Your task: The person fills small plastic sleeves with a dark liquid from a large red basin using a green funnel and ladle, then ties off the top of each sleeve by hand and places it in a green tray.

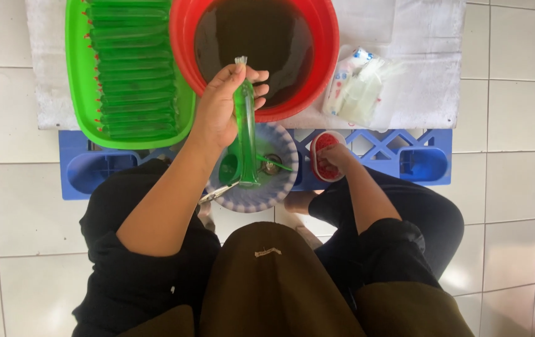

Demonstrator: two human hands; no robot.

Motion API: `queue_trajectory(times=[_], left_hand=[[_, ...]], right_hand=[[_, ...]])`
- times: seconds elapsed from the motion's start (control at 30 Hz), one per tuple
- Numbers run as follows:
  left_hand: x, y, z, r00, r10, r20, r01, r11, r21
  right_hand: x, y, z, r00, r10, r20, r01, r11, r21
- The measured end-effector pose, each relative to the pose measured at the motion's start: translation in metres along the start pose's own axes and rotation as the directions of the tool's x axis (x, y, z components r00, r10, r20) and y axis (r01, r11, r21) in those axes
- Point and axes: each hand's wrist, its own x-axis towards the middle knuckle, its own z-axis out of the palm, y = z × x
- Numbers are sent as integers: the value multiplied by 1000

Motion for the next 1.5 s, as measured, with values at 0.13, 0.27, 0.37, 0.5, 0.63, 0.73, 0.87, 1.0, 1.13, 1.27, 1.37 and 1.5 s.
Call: queue_trajectory(times=[0.13,0.27,0.37,0.5,0.63,0.73,0.87,1.0,1.13,1.27,1.37,1.5], left_hand=[[1,-4,-1,1000,-8,-13,9,1000,6],[2,-5,-2,1000,-18,-7,18,1000,21],[4,-3,-1,1000,-24,-9,24,999,25],[6,-3,1,999,-33,6,32,999,27],[7,-8,3,999,-27,16,27,999,16],[4,-12,8,999,-13,35,12,1000,19],[-8,-27,18,996,-38,80,26,988,152],[-28,-34,32,991,-15,134,-18,970,242],[-17,-48,15,985,96,145,-139,936,323],[-29,-26,16,908,397,134,-417,822,387],[-36,-5,18,932,354,73,-360,892,275],[-40,5,-5,984,163,71,-158,985,-70]], right_hand=[[12,8,14,978,-174,-110,106,884,-456],[21,13,20,952,-246,-181,84,783,-617],[11,1,4,965,-182,-190,48,833,-552],[-16,-24,-25,985,6,-171,-36,984,-174],[-63,-66,-45,989,-13,-146,-6,992,-128],[-116,-113,-52,992,-91,-85,82,992,-100],[-171,-169,-44,879,-445,-171,459,887,55],[-218,-208,-10,597,-748,-290,788,614,37],[-233,-230,20,469,-812,-349,867,498,8],[-244,-247,33,258,-895,-364,934,327,-141],[-249,-255,42,216,-916,-338,952,274,-134],[-237,-259,53,248,-937,-247,969,243,50]])
